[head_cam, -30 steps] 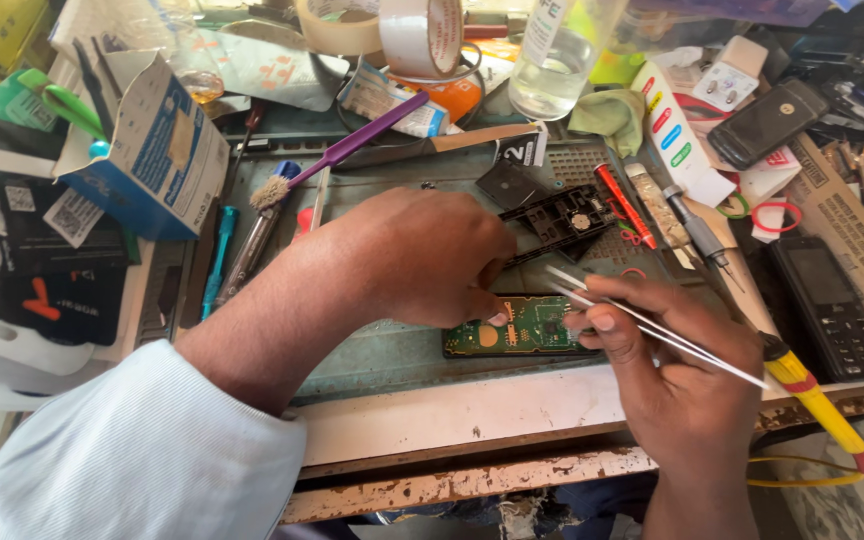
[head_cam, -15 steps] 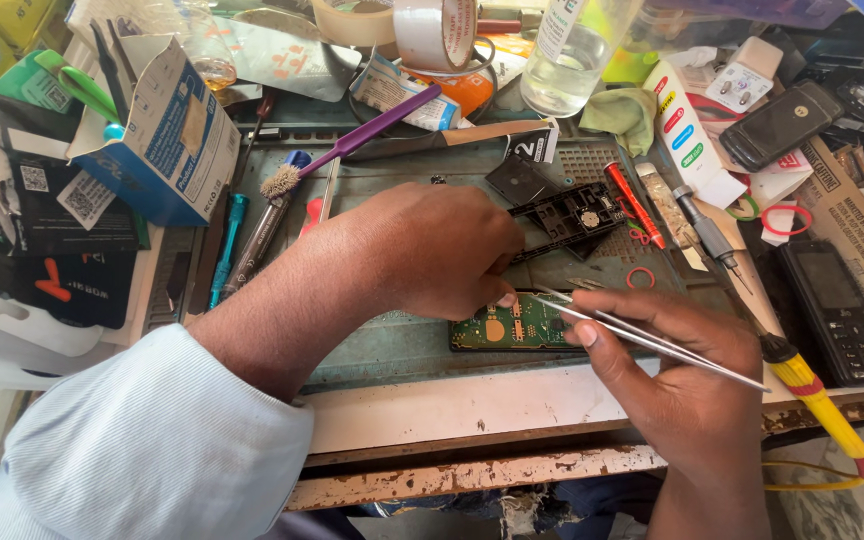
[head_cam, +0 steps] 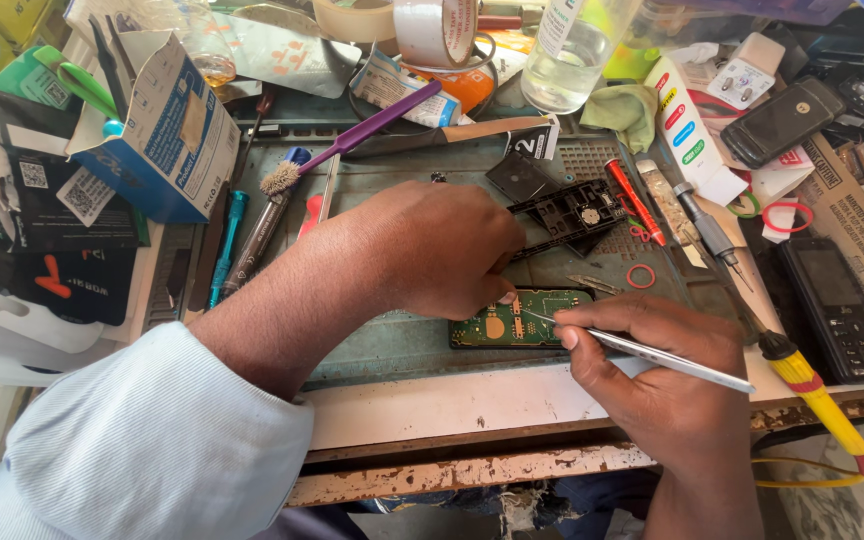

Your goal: The person uses tweezers and a soldering iron to repair components on a circuit board removed from a mobile phone.

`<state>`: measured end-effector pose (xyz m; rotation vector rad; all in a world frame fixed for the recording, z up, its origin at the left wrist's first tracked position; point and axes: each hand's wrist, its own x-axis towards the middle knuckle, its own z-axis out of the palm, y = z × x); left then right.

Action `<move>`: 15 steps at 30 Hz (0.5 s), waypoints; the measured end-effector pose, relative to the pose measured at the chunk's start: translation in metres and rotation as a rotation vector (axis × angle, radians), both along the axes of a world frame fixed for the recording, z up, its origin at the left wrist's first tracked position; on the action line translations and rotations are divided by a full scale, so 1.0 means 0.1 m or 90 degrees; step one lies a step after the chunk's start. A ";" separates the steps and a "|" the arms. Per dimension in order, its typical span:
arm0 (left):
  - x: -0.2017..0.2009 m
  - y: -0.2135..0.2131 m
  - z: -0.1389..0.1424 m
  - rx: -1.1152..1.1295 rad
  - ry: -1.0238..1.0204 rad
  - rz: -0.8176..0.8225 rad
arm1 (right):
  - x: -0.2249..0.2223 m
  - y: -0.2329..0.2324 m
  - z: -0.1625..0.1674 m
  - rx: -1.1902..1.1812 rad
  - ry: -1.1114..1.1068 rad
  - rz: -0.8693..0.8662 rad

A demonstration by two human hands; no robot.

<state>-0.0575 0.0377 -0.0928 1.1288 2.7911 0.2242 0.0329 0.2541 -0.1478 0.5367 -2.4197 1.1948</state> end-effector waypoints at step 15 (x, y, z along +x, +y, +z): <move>0.05 0.00 0.02 -0.002 -0.006 0.004 | 0.03 -0.01 -0.02 0.044 0.014 -0.004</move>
